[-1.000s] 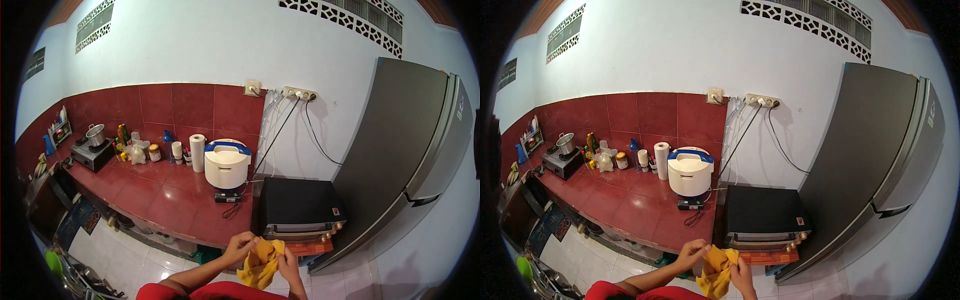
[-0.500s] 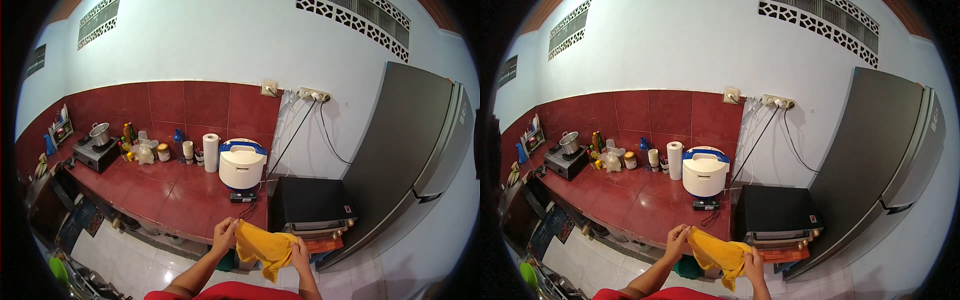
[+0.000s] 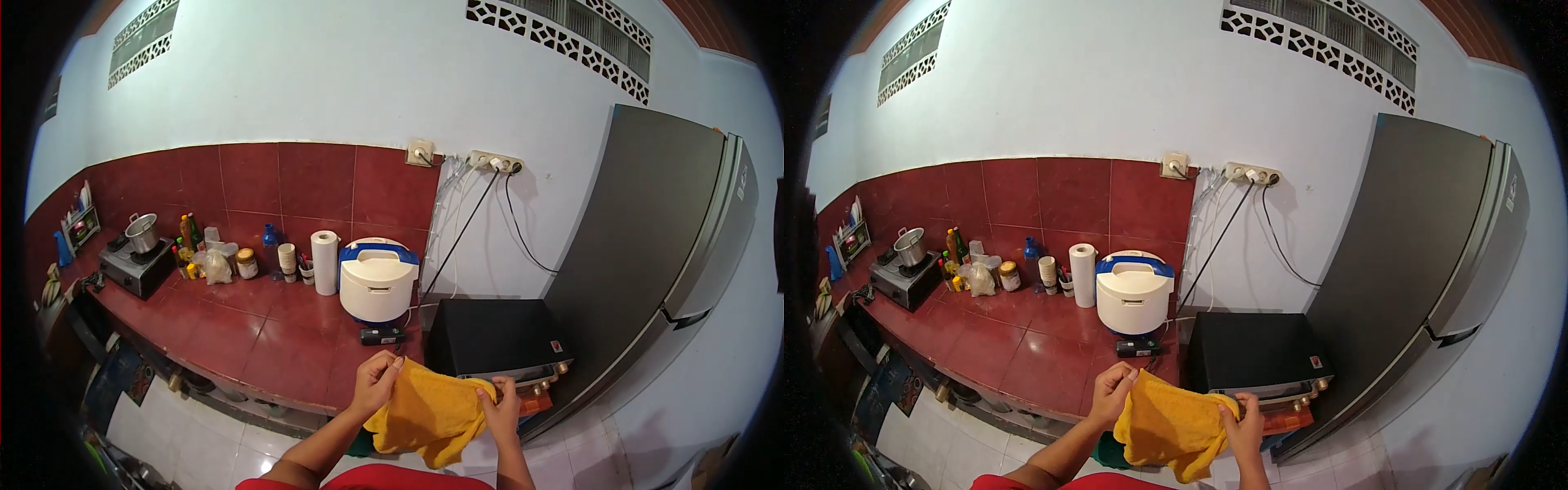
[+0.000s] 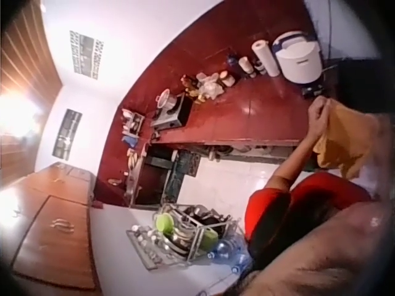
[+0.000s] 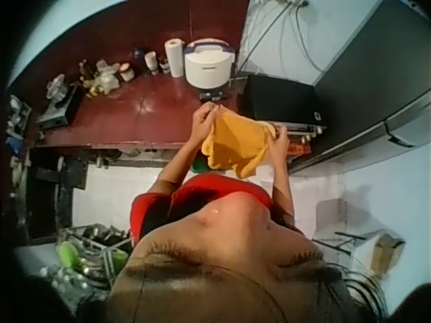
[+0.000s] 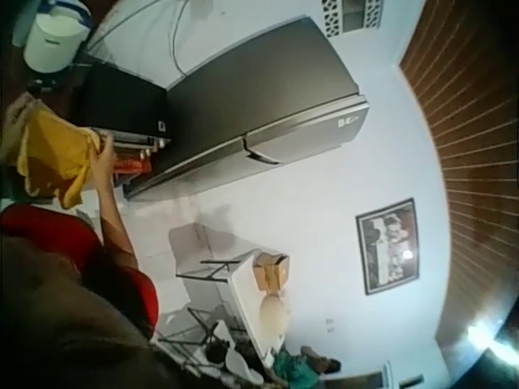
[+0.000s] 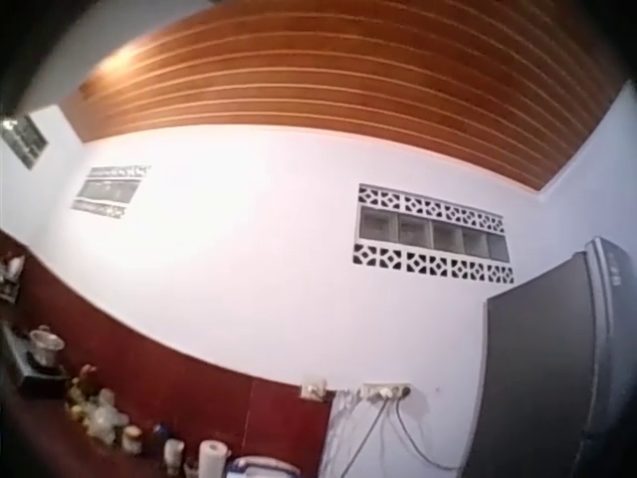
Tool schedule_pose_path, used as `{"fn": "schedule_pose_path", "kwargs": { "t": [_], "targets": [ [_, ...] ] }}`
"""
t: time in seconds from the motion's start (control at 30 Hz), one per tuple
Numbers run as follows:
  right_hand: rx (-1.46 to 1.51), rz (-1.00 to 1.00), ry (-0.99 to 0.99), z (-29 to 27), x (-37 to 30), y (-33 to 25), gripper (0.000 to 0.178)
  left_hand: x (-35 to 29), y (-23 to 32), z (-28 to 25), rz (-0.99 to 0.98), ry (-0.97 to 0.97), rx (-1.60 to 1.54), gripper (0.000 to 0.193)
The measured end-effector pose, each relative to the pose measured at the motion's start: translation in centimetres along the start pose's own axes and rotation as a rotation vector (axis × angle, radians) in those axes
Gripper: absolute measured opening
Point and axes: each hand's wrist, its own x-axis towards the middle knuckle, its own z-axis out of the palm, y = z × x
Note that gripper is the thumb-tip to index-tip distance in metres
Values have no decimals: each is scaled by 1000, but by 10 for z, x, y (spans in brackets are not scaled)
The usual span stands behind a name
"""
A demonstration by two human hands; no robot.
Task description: Cleaning the kitchen counter and oven using a cloth.
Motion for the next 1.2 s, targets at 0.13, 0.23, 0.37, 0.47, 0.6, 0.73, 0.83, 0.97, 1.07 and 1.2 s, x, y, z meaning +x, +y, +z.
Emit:
{"fn": "schedule_pose_path", "kwargs": {
  "t": [0.13, 0.23, 0.37, 0.47, 0.6, 0.73, 0.83, 0.97, 1.07, 1.2],
  "targets": [
    [-98, -68, -40, -9, 20, 20, 22, 7, -9, 13, -9, -8, 24, 29],
    [-171, -97, -80, -20, 40, 28, 19, 18, -18, 23, 23, 16, 32, 28],
    [-103, -167, -99, -34, 71, 62, 25, 33, -27, 39, -35, 97, -62, 28],
    [11, -85, -75, -44, 92, 94, 30, 46, -34, 46, -161, 225, -59, 29],
    [316, 233, -76, -60, 114, 98, 30, 64, -47, 63, -130, 213, -84, 24],
    [777, 464, -2, -82, 140, 103, 23, 83, -50, 98, -183, 274, -135, 23],
    [1051, 396, -34, -104, 164, 109, 21, 102, -59, 118, -215, 187, -129, 18],
    [1078, 373, 64, -136, 197, 120, 18, 118, -73, 138, -172, -45, -81, 12],
    [1157, 239, 64, -167, 220, 129, 17, 126, -68, 157, -101, 2, -47, 11],
    [1095, 241, 116, -184, 232, 117, 12, 135, -74, 171, -85, -44, -6, 10]
  ]
}}
